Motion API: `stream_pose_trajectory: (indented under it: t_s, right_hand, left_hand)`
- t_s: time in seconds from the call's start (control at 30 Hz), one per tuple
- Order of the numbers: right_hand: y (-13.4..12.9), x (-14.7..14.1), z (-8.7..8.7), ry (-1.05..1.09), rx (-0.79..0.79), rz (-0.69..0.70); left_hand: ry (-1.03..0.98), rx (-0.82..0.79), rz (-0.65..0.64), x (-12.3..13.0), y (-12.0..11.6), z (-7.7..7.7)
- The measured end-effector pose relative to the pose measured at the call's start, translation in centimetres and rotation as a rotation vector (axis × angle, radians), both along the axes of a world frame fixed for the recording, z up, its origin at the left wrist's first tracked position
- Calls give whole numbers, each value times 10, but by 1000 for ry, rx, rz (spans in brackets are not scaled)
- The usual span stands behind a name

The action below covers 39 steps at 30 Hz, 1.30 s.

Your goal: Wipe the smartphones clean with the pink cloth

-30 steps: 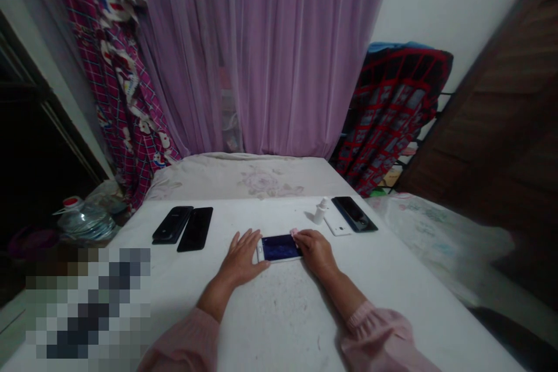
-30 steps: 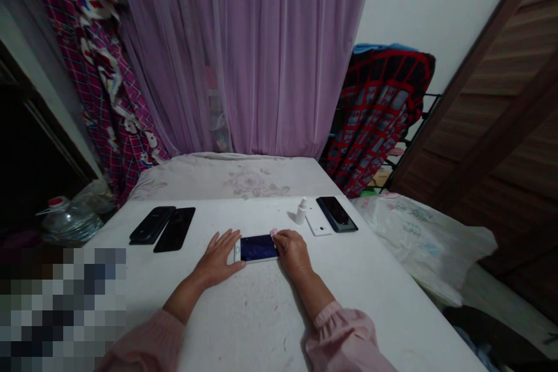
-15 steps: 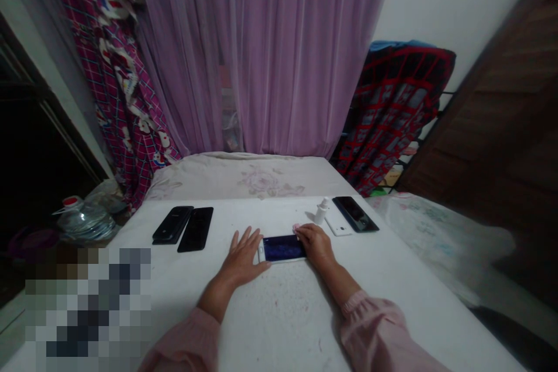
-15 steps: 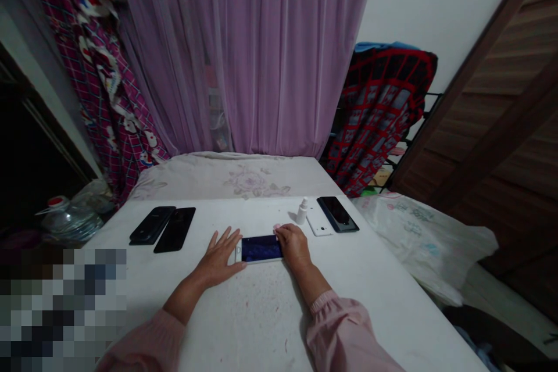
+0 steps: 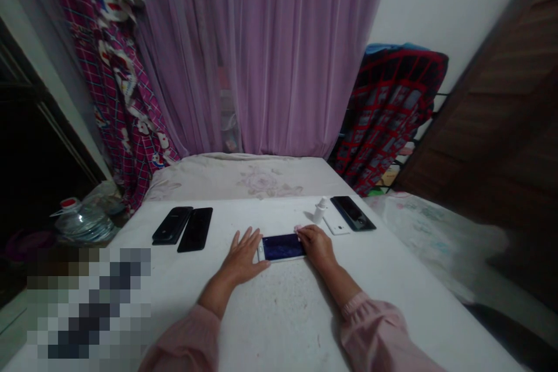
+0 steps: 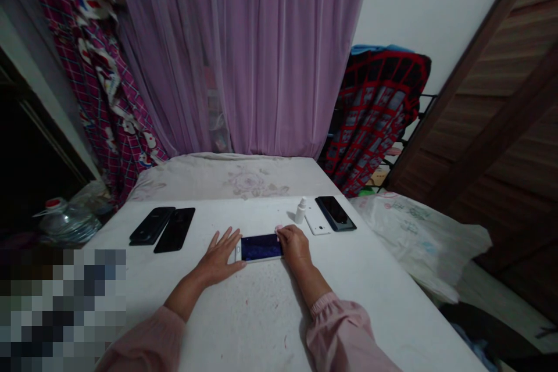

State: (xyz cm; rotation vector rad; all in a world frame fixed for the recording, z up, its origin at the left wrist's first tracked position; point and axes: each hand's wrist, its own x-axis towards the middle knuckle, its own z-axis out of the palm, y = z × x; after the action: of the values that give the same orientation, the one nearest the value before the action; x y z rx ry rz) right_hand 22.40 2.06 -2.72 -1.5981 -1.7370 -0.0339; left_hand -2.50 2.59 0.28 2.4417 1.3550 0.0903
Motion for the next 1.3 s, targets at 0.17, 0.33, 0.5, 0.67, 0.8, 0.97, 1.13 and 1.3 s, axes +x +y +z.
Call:
stream_pose_trajectory:
  t_s: [0.17, 0.33, 0.5, 0.67, 0.8, 0.97, 1.13, 1.3]
  right_hand:
    - [-23, 2, -2, 4, 6, 41]
    - [-52, 8, -3, 15, -4, 86]
    - [-31, 5, -2, 46, -13, 48]
    - [-24, -19, -6, -2, 9, 88]
    - [-29, -37, -5, -20, 16, 127]
    - [-35, -20, -5, 12, 8, 115]
    - [-37, -6, -6, 63, -23, 34]
    - [-28, -44, -3, 49, -35, 128]
  left_hand:
    - [-12, 39, 26, 0, -1, -5]
    - [-26, 29, -5, -1, 1, -8]
    - [-14, 0, -5, -1, 0, -3]
    - [-28, 26, 17, 1, -1, -4]
    - [-28, 40, 23, 1, -1, -7]
    - [-32, 33, 38, 1, -2, -7]
    - [-27, 41, 31, 1, -2, -7]
    - [-22, 37, 38, 2, -3, -6]
